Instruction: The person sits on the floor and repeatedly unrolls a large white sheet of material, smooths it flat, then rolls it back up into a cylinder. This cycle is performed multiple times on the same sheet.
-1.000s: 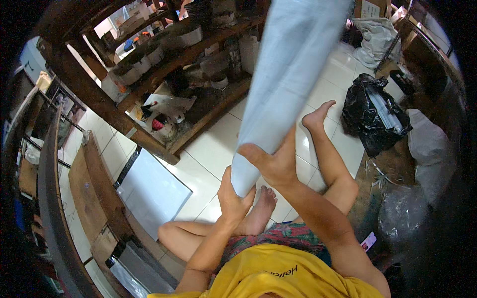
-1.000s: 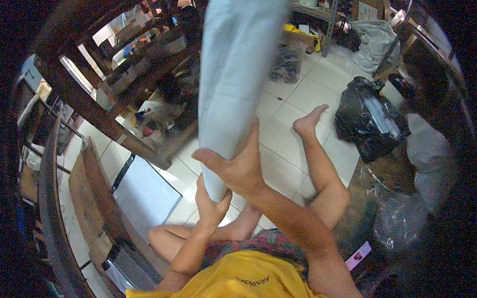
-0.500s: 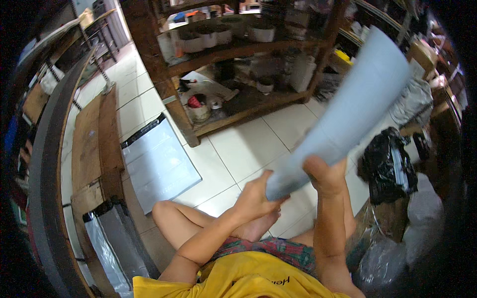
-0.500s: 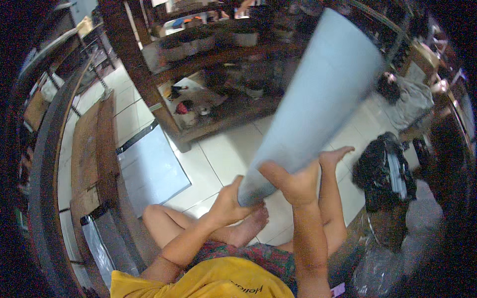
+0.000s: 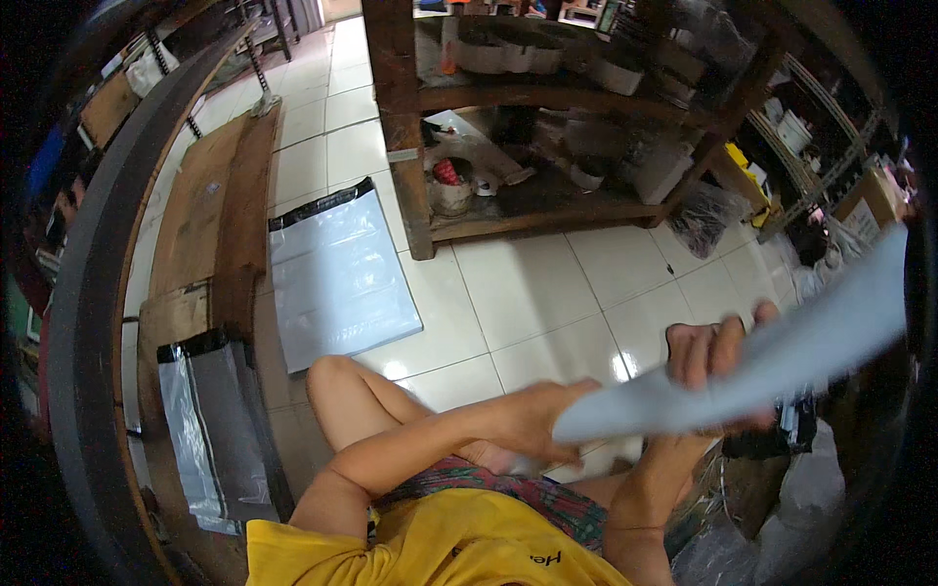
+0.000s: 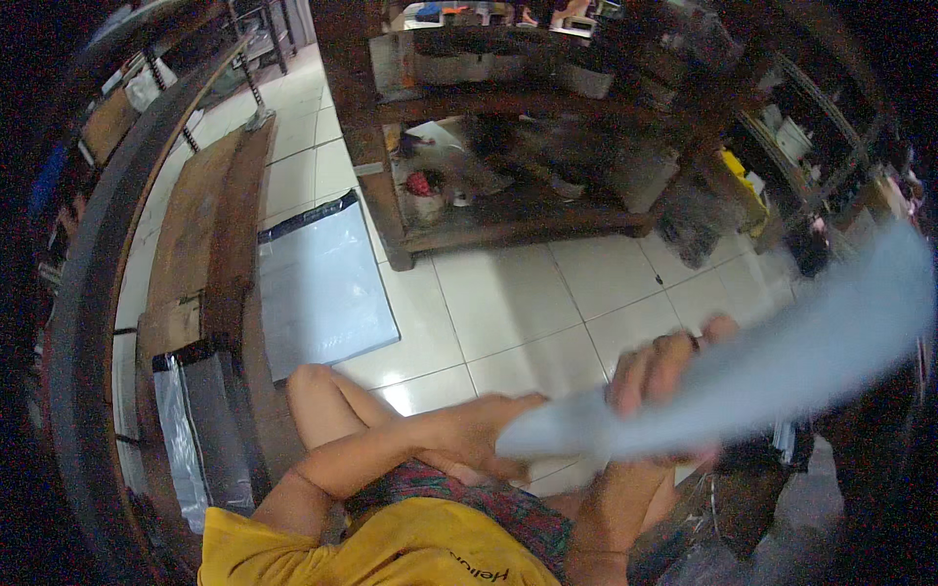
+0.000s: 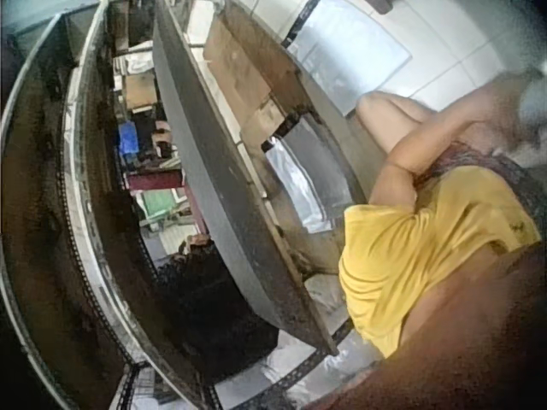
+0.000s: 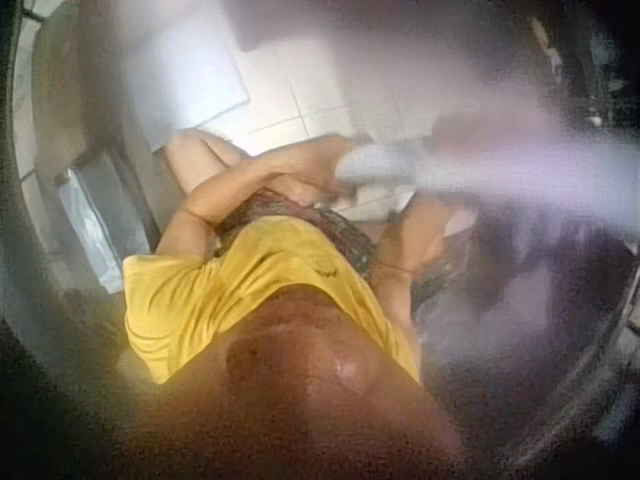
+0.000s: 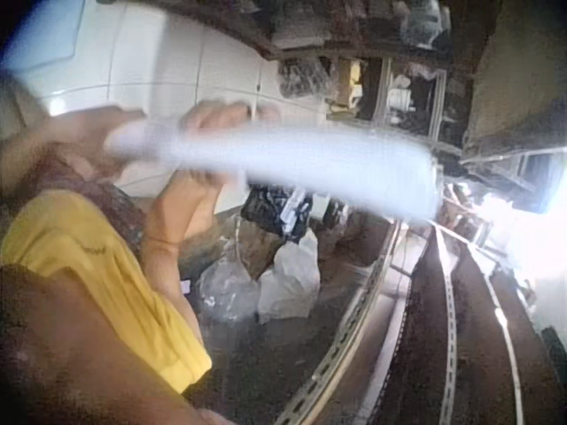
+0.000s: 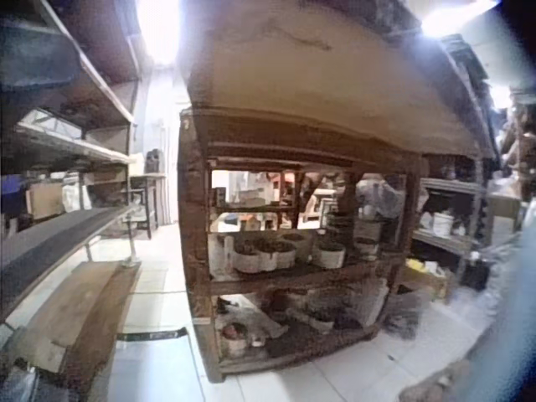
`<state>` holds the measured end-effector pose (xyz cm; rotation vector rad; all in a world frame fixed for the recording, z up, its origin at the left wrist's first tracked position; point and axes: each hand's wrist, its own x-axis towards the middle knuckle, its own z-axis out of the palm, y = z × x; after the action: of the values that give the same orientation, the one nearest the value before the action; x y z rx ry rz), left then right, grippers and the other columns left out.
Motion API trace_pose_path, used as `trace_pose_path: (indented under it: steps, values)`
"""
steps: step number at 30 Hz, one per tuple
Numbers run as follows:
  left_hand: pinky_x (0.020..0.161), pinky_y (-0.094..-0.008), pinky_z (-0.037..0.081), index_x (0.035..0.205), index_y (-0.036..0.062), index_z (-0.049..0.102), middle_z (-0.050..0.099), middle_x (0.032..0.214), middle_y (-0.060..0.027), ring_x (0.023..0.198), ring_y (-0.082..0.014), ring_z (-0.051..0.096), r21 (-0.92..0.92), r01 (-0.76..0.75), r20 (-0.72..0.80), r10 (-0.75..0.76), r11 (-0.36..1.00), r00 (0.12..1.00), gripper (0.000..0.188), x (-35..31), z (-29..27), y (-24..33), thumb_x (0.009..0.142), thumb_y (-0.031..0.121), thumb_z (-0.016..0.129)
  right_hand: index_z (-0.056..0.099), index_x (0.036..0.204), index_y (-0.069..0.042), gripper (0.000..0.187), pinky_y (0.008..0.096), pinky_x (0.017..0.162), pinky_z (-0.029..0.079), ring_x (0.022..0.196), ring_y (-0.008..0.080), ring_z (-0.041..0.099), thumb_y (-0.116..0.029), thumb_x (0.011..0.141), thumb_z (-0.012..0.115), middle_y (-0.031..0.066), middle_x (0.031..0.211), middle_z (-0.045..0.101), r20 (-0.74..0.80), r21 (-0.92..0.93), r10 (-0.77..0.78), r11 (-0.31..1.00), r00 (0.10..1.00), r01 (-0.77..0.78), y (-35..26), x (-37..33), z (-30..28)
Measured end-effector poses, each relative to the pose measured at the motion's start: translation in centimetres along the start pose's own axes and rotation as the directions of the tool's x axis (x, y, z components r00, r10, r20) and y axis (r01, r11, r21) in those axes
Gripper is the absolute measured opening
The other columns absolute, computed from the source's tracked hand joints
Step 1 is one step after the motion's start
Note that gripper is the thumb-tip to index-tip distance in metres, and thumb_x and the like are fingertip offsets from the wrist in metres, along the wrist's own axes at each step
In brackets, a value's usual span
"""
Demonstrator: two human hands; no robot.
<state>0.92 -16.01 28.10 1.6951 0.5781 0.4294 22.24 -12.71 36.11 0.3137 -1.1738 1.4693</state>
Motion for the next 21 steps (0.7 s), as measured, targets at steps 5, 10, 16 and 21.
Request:
trace_pose_path:
  steps: [5, 10, 16, 21]
  values:
    - [0.09, -0.0397, 0.051, 0.127, 0.0059, 0.054, 0.068, 0.119, -0.0193, 0.106, -0.03, 0.066, 0.334, -0.329, 0.11, 0.31, 0.884, 0.944, 0.078, 0.0, 4.3, -3.5, 0.069, 0.044, 0.09, 0.025, 0.149, -0.006, 0.108, 0.0443, 0.072, 0.06, 0.096, 0.0351, 0.068, -0.036, 0.069, 0.091, 0.0224, 0.118, 0.061, 0.48, 0.241, 0.085, 0.944, 0.873, -0.225, -0.7, 4.1, -1.5]
    - [0.092, -0.0374, 0.05, 0.132, 0.0067, 0.053, 0.069, 0.118, -0.0164, 0.107, -0.0282, 0.066, -0.229, -0.051, -0.19, 0.006, 0.972, 0.982, 0.082, 1.5, 1.9, -1.7, 0.068, 0.043, 0.09, 0.012, 0.154, -0.002, 0.122, 0.0426, 0.077, 0.056, 0.101, 0.0305, 0.062, -0.04, 0.07, 0.092, 0.0173, 0.121, 0.055, -0.489, -0.383, 0.075, 0.876, 0.869, -0.292, -1.3, 0.4, 1.3]
    - [0.112, -0.0694, 0.012, 0.144, 0.0109, 0.048, 0.064, 0.132, -0.0134, 0.128, -0.0277, 0.055, 0.109, -0.142, 0.46, 0.077, 0.984, 0.884, 0.09, 2.0, 1.3, -4.2, 0.07, 0.045, 0.086, 0.042, 0.139, 0.003, 0.048, 0.0274, 0.061, 0.052, 0.057, 0.0249, 0.064, -0.02, 0.099, 0.054, 0.0112, 0.073, 0.064, 0.123, 0.103, -0.035, 0.994, 0.992, 0.022, -0.8, 3.6, 2.1]
    - [0.114, -0.0583, 0.018, 0.14, 0.0036, 0.047, 0.058, 0.133, -0.0281, 0.131, -0.0523, 0.042, 0.042, 0.039, 0.167, -0.045, 0.998, 0.985, 0.1, 1.7, 3.7, -3.1, 0.067, 0.061, 0.084, 0.032, 0.145, 0.002, 0.064, 0.035, 0.081, 0.053, 0.084, 0.0263, 0.067, -0.029, 0.097, 0.06, 0.0114, 0.101, 0.065, -0.219, -0.132, 0.173, 0.97, 0.96, -0.205, -3.4, 2.2, -0.2]
